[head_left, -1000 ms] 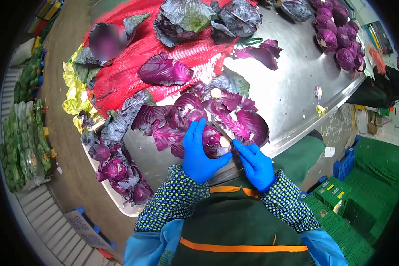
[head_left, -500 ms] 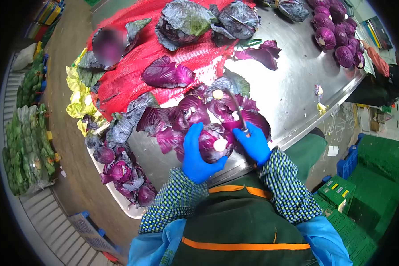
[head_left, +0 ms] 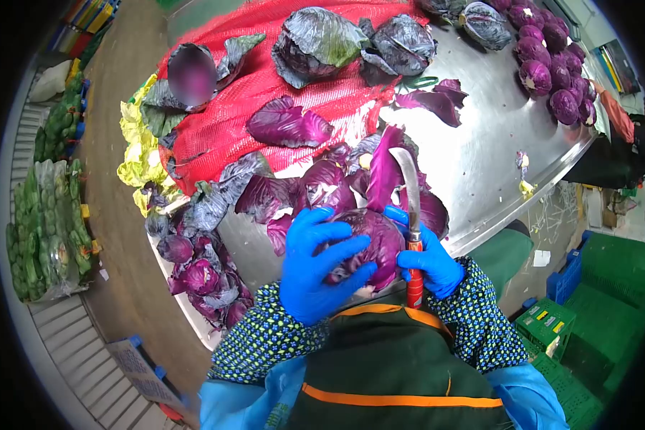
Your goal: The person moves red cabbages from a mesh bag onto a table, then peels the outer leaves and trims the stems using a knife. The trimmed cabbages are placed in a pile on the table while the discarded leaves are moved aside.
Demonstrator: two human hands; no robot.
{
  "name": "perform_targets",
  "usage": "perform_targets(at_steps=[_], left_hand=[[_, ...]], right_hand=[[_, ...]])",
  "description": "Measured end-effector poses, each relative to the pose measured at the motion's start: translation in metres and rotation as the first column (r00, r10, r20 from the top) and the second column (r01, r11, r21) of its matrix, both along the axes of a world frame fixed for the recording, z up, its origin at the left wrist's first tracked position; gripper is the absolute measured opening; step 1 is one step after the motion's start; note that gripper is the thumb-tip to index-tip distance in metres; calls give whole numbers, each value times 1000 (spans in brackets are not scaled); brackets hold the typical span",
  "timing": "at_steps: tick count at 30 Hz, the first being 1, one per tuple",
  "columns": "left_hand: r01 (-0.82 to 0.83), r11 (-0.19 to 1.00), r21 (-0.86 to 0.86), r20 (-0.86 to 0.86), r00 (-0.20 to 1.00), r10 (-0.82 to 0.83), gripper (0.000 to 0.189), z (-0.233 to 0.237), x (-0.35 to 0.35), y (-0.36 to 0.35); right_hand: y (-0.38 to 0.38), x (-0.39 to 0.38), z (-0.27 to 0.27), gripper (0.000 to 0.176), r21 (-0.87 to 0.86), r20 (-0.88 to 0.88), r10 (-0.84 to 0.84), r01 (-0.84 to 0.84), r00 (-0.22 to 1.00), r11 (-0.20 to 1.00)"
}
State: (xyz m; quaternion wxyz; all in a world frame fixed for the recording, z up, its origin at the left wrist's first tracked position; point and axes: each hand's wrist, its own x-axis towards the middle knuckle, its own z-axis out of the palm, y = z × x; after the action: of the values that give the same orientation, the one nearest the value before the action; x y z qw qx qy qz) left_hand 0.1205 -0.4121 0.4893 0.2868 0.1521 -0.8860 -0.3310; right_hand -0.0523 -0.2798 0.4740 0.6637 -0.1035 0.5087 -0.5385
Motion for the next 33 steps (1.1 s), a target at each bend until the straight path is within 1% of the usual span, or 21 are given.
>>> perform_targets(at_steps=[1,3,4,5,7,9,11,12,13,15,16,17,18,23,24,25,26,27,29,31,33], left_hand=[[-3,1000,1,1,1000,3,47,0,2,-4],[-39,932,361,0,999,42,16,1,5,-10],[-372,458,807,187,897,400,16,3,-7,-8],[-377,458,805,190,895,403,16,-4,-8,-11],[-261,81,962,153,761,631,19,-17,-11,-18],[-381,105,919,254,774,580,21,-6,-21,-1],[-373,290,882,206,856,475,22,-4,-25,11],[-372,281,885,204,851,485,22,-1,-26,8],[-303,242,922,197,903,382,24,6,-26,4],[-235,204,950,175,945,277,27,18,-22,-4],[-242,724,646,128,969,209,31,24,-17,-7],[-137,984,113,126,984,122,35,27,-13,-8],[-21,983,181,154,988,-7,43,23,-7,0],[1,996,87,85,996,-8,34,-2,4,-4],[-242,779,578,236,964,123,33,-1,2,-16],[-447,297,844,422,895,146,32,-1,0,-28],[-327,134,936,301,936,180,36,-32,4,-39],[-181,-24,983,181,955,234,41,-63,9,-45],[-400,137,906,315,856,410,57,-69,17,-27],[-277,-54,959,274,870,411,60,-50,32,3],[371,-641,672,-166,919,358,67,-3,26,33]], right_hand=[[3,1,-6,70,1,1,3,-3,1000,1000],[10,6,-24,70,84,258,-147,129,955,988],[12,13,-30,60,105,350,-219,194,911,975],[14,20,-33,60,105,353,-215,190,910,976],[14,30,-41,48,168,566,-324,278,758,946],[23,38,-62,43,168,546,-296,243,784,955],[35,42,-83,57,274,591,-229,74,773,959],[29,44,-86,60,-2,871,-71,148,487,989],[31,44,-82,60,5,870,-70,134,488,991],[25,43,-56,67,92,582,-142,108,801,990],[24,37,-49,71,13,568,-82,91,819,996],[23,35,-45,68,-27,610,-117,169,783,985],[20,31,-42,68,-92,552,-89,167,829,982],[21,18,-48,62,-242,349,9,81,937,967],[30,22,-56,56,-190,500,-12,123,866,974],[29,25,-55,51,-133,638,-36,156,770,979],[30,25,-46,84,98,547,-101,57,831,994],[30,28,-44,84,91,547,-90,48,832,995],[28,32,-43,42,-62,657,-135,232,742,971],[30,26,-39,49,-8,656,-177,241,734,971],[23,18,-15,63,-214,259,-51,108,965,971]])
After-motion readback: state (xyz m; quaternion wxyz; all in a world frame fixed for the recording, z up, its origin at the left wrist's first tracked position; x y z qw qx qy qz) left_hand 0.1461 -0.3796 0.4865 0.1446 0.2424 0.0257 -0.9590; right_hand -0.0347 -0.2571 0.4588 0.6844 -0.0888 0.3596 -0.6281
